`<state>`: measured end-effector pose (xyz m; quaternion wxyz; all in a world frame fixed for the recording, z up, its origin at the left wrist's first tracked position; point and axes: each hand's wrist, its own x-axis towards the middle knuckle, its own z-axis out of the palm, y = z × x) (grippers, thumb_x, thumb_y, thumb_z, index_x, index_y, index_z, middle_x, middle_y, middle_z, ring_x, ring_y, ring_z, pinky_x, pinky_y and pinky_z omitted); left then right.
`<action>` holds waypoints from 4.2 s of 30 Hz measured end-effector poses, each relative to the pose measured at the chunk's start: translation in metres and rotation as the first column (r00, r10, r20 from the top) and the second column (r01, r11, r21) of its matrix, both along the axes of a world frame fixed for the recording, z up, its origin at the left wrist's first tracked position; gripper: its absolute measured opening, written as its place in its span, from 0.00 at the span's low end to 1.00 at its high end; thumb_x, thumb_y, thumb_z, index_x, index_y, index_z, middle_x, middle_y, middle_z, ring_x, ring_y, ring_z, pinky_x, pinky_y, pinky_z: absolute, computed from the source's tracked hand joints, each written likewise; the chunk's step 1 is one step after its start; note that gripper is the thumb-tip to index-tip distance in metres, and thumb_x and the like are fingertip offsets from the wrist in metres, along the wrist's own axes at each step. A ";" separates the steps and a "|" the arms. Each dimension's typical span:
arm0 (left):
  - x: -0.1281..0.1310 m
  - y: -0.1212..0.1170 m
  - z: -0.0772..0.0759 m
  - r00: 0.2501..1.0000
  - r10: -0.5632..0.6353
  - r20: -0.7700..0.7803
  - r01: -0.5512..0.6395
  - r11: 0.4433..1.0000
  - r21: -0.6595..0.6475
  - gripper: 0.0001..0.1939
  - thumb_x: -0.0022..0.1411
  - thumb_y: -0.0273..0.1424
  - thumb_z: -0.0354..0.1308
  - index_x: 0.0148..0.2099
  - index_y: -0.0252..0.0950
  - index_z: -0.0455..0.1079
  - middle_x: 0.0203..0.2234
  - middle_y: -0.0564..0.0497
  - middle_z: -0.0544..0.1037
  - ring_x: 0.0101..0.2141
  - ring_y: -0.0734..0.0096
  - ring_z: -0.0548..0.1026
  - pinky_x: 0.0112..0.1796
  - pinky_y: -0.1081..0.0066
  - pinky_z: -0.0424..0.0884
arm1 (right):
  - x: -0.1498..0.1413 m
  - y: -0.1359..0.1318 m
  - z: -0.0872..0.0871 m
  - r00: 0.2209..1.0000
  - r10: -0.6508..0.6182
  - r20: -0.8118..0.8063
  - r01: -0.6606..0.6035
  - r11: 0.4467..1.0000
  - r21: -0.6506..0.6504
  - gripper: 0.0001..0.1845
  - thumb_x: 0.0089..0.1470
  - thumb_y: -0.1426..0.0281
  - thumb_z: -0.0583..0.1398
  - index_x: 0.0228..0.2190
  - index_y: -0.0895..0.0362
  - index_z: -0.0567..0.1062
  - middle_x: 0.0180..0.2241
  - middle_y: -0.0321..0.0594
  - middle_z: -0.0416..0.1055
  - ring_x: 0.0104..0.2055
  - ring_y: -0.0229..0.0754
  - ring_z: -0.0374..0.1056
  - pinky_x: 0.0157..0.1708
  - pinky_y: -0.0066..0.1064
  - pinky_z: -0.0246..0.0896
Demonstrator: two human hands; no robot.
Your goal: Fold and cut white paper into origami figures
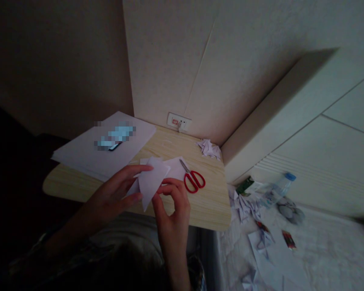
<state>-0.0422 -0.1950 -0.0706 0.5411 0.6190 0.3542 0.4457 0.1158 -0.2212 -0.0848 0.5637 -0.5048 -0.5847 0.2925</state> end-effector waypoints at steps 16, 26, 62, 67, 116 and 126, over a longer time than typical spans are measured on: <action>-0.002 0.001 -0.005 0.969 -0.034 -0.246 0.050 0.997 0.058 0.23 0.68 0.31 0.51 0.63 0.43 0.56 0.63 0.45 0.64 0.62 0.61 0.62 0.61 0.60 0.59 | 0.018 0.003 0.004 0.885 -0.172 0.433 0.035 0.951 0.306 0.21 0.57 0.80 0.58 0.49 0.48 0.71 0.49 0.43 0.64 0.52 0.47 0.63 0.45 0.42 0.67; -0.003 0.002 -0.003 0.982 -0.174 -0.077 0.149 0.954 -0.260 0.35 0.56 0.30 0.64 0.64 0.46 0.56 0.65 0.46 0.61 0.59 0.55 0.68 0.51 0.62 0.70 | 0.024 -0.001 0.002 0.853 -0.199 0.482 0.001 0.925 0.380 0.13 0.58 0.79 0.58 0.41 0.50 0.73 0.48 0.43 0.68 0.52 0.48 0.66 0.49 0.45 0.65; -0.007 0.006 -0.004 0.946 -0.101 -0.307 0.062 0.989 -0.132 0.16 0.61 0.32 0.54 0.51 0.40 0.71 0.45 0.51 0.80 0.45 0.61 0.77 0.45 0.67 0.72 | 0.023 -0.003 0.005 0.808 0.008 0.589 -0.183 0.954 0.238 0.15 0.58 0.79 0.56 0.44 0.52 0.70 0.40 0.41 0.73 0.46 0.47 0.68 0.45 0.40 0.64; -0.007 0.005 -0.005 0.935 -0.049 -0.352 0.014 0.995 -0.103 0.16 0.62 0.36 0.55 0.50 0.39 0.73 0.45 0.50 0.81 0.45 0.60 0.77 0.45 0.67 0.71 | 0.021 -0.003 0.003 0.850 0.090 0.519 -0.199 0.967 0.158 0.16 0.56 0.79 0.56 0.45 0.52 0.71 0.40 0.40 0.74 0.43 0.46 0.69 0.43 0.39 0.65; 0.010 0.009 -0.010 0.881 0.398 -0.258 -0.378 0.918 0.124 0.18 0.57 0.31 0.62 0.49 0.37 0.64 0.47 0.46 0.70 0.34 0.69 0.71 0.29 0.71 0.71 | -0.002 -0.001 -0.003 0.994 -0.061 0.088 0.060 0.998 0.015 0.05 0.55 0.73 0.60 0.36 0.54 0.72 0.32 0.35 0.74 0.33 0.40 0.70 0.34 0.30 0.66; 0.022 -0.001 -0.010 0.968 0.174 -0.178 -0.125 0.957 0.260 0.10 0.67 0.27 0.50 0.45 0.36 0.71 0.41 0.47 0.78 0.43 0.65 0.76 0.45 0.69 0.71 | -0.009 -0.002 -0.005 0.985 -0.134 0.113 0.116 0.982 0.151 0.10 0.58 0.73 0.60 0.42 0.52 0.70 0.40 0.38 0.71 0.41 0.42 0.68 0.40 0.34 0.65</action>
